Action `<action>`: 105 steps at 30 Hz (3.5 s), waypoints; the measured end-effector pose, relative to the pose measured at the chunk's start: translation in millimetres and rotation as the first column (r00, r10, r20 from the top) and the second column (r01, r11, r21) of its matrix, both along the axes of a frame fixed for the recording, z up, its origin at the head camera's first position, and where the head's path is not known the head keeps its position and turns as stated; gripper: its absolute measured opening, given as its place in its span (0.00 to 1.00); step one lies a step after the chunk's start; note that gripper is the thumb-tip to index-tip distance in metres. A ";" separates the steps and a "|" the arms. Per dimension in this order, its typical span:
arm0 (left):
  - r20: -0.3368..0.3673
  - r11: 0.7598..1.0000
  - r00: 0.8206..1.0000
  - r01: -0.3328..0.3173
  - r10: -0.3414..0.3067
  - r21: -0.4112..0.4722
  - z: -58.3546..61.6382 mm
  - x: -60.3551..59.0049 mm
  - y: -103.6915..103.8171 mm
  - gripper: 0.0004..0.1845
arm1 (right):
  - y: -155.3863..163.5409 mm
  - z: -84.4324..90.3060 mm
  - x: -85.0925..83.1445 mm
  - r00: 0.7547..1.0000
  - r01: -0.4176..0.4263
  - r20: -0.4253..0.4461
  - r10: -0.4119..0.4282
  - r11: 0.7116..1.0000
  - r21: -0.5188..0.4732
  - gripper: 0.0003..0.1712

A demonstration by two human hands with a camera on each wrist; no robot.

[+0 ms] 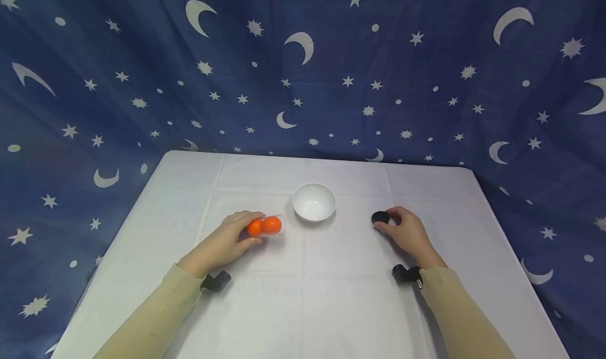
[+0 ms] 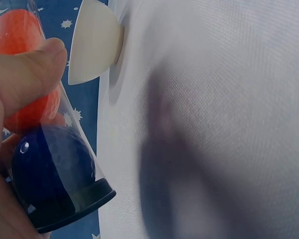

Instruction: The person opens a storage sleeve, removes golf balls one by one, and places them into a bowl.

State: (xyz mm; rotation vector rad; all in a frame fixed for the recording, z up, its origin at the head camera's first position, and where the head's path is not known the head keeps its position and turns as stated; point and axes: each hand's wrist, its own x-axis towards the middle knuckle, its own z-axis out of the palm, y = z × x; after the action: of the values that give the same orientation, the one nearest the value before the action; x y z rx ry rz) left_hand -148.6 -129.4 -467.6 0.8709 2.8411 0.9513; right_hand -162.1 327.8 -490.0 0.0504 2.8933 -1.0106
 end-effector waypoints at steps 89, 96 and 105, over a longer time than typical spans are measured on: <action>-0.157 0.994 0.987 -0.028 0.012 -0.105 18.5 6.4 22.6 0.30 | -173.2 37.1 24.6 0.907 -0.420 -0.190 0.376 0.838 -0.348 0.30; -0.255 0.990 0.967 -0.029 -0.007 -0.137 28.1 5.1 19.8 0.27 | -175.9 36.6 24.9 0.916 -0.402 -0.157 0.370 0.855 -0.328 0.29; -0.307 0.981 0.951 -0.025 -0.037 -0.193 37.4 4.0 17.8 0.28 | -179.1 34.1 25.0 0.918 -0.396 -0.150 0.367 0.854 -0.337 0.31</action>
State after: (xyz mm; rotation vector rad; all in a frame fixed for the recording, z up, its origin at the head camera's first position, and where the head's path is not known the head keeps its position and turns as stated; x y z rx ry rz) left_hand -144.6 -111.6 -430.2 1.0906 3.1170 0.5617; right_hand -137.1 148.7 -455.8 -0.5775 2.5672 -1.4561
